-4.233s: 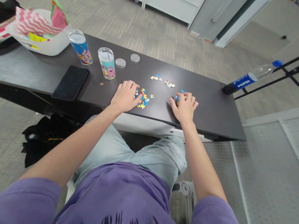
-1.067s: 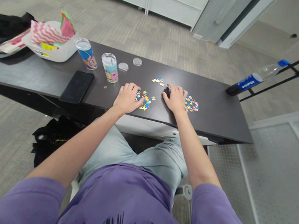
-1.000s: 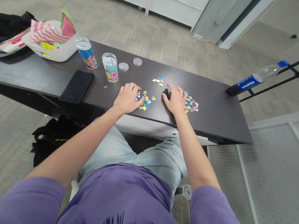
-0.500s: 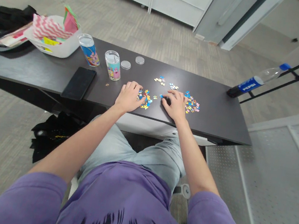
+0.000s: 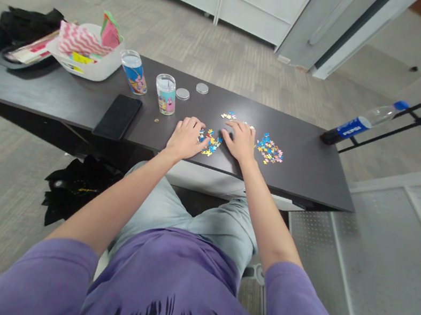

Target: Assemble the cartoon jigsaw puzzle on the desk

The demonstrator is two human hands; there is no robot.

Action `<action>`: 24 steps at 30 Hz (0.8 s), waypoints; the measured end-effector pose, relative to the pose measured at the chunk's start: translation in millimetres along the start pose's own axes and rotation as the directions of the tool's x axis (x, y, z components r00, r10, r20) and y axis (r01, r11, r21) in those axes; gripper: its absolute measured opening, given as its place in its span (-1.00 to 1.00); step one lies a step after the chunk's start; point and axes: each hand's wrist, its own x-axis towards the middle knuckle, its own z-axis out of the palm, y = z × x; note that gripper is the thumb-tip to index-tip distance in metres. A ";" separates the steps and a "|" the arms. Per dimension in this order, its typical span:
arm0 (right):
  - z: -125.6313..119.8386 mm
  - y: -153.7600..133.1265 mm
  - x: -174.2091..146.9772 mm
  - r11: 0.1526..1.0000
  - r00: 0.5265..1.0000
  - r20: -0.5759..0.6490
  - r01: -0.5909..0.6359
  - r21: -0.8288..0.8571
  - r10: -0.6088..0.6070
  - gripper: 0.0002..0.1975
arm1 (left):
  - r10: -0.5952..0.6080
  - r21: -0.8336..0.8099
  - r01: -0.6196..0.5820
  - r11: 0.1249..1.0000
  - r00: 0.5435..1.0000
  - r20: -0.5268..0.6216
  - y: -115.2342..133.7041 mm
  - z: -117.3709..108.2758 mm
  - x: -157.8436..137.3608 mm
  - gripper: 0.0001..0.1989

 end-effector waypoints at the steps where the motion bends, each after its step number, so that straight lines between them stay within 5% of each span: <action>1: 4.2 -4.2 7.6 1.000 1.000 0.001 -0.005 0.003 0.005 -0.50 | -0.001 0.002 0.001 1.000 1.000 0.005 0.1 -0.6 0.0 -0.53; 6: 17.5 -14.9 29.0 0.999 1.000 0.010 -0.024 0.042 0.024 -0.49 | -0.004 0.024 0.003 1.000 0.999 0.041 1.6 -3.9 0.1 -0.48; 18: 26.1 9.3 21.9 0.992 0.989 -0.082 -0.116 0.052 0.120 -0.53 | -0.001 -0.003 0.002 1.000 0.999 0.033 0.6 -2.1 0.9 -0.49; 24: 30.2 12.3 27.9 0.988 0.994 -0.050 -0.092 0.121 0.099 -0.70 | -0.012 0.023 0.011 1.000 0.999 0.044 2.4 -3.8 0.5 -0.46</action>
